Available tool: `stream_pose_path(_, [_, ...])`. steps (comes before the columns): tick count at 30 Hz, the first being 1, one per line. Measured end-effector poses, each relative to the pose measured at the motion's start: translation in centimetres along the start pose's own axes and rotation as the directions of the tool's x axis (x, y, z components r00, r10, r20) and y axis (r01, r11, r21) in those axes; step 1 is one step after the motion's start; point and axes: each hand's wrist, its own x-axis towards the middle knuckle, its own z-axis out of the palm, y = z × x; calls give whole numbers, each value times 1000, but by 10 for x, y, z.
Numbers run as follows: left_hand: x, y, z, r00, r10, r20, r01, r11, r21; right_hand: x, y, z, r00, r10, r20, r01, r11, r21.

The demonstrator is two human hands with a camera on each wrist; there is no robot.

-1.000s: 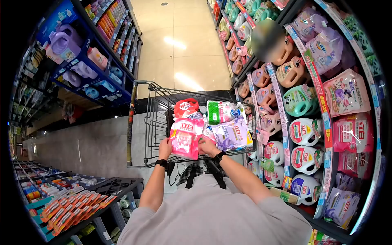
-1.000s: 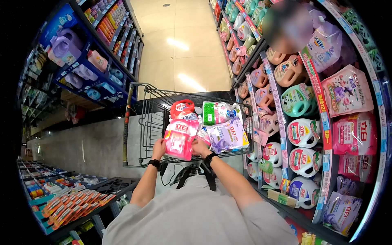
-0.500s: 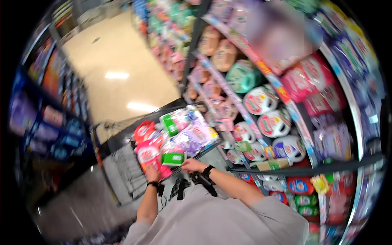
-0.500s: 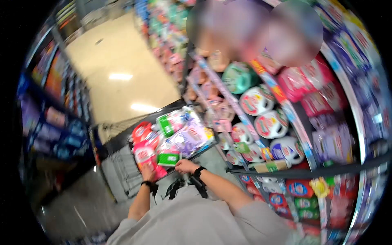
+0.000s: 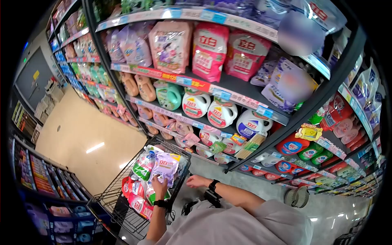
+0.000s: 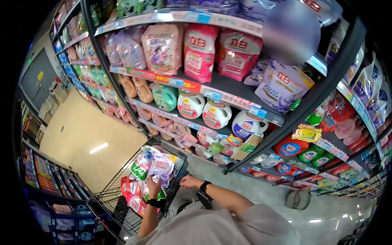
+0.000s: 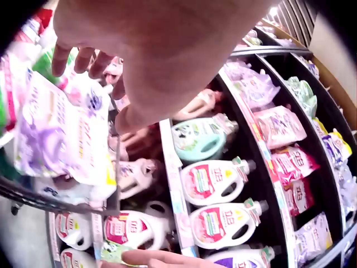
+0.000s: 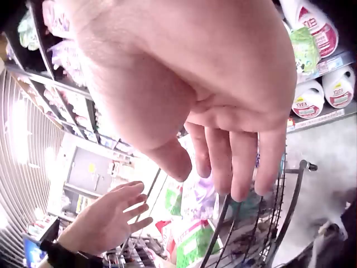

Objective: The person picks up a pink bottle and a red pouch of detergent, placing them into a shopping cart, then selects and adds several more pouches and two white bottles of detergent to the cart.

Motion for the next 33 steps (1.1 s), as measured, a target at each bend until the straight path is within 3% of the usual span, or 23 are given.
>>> stream_pose_path(3, [13,71,37,993,40,115,-34,998,-50,-37,8,-40,997,-24,-68,33,991,127])
stream_pose_path(5, [17,117,59,976,153,154,-137,984,-110,-60,15,-72,993,-32,-110,58,968,244])
stream_pose_path(7, [26,153,82,945,272,180,-244,956,-162,-79,19,-99,984,-61,-170,98,970,223])
stream_pose_path(9, [37,198,90,939,273,209,-239,955,-174,-92,21,-127,940,-174,-293,257,926,277])
stream_pose_path(10, [45,224,88,932,274,236,-233,955,-185,-98,16,-141,942,-172,-289,255,926,279])
stream_pose_path(12, [65,270,87,884,458,96,-412,859,-304,-112,-7,-168,870,-309,-385,414,881,230])
stream_pose_path(13, [80,285,88,878,466,112,-413,854,-317,-120,-20,-179,870,-310,-383,415,881,229])
stream_pose_path(15, [105,319,84,874,471,123,-411,849,-331,-139,-54,-195,728,-442,-524,596,786,166])
stream_pose_path(17, [123,364,67,932,339,132,-226,823,-521,-163,-98,-208,573,-594,-565,726,687,15])
stream_pose_path(18, [134,380,63,932,339,126,-228,822,-522,-161,-108,-220,592,-585,-555,730,681,61])
stream_pose_path(19, [144,392,59,920,391,21,-332,808,-486,-164,-127,-225,497,-651,-574,806,591,28])
stream_pose_path(20, [155,402,56,892,444,-81,-432,788,-439,-169,-144,-229,481,-649,-590,819,572,39])
stream_pose_path(21, [167,410,53,891,446,-84,-435,786,-439,-179,-166,-230,463,-645,-608,833,551,49])
stream_pose_path(25, [210,432,41,839,512,-186,-529,686,-500,-186,-230,-249,378,-671,-639,816,567,-114])
stream_pose_path(27, [225,441,27,833,530,-156,-523,663,-536,-176,-258,-260,74,-707,-704,766,492,-414])
stream_pose_path(28, [232,444,22,849,510,-142,-479,627,-615,-173,-273,-263,4,-694,-720,758,472,-451])
stream_pose_path(31, [267,437,14,857,491,-154,-458,591,-664,-159,-307,-283,-99,-662,-743,659,516,-547])
stream_pose_path(33, [284,434,12,860,492,-134,-428,553,-715,-141,-322,-302,-90,-647,-757,589,578,-565])
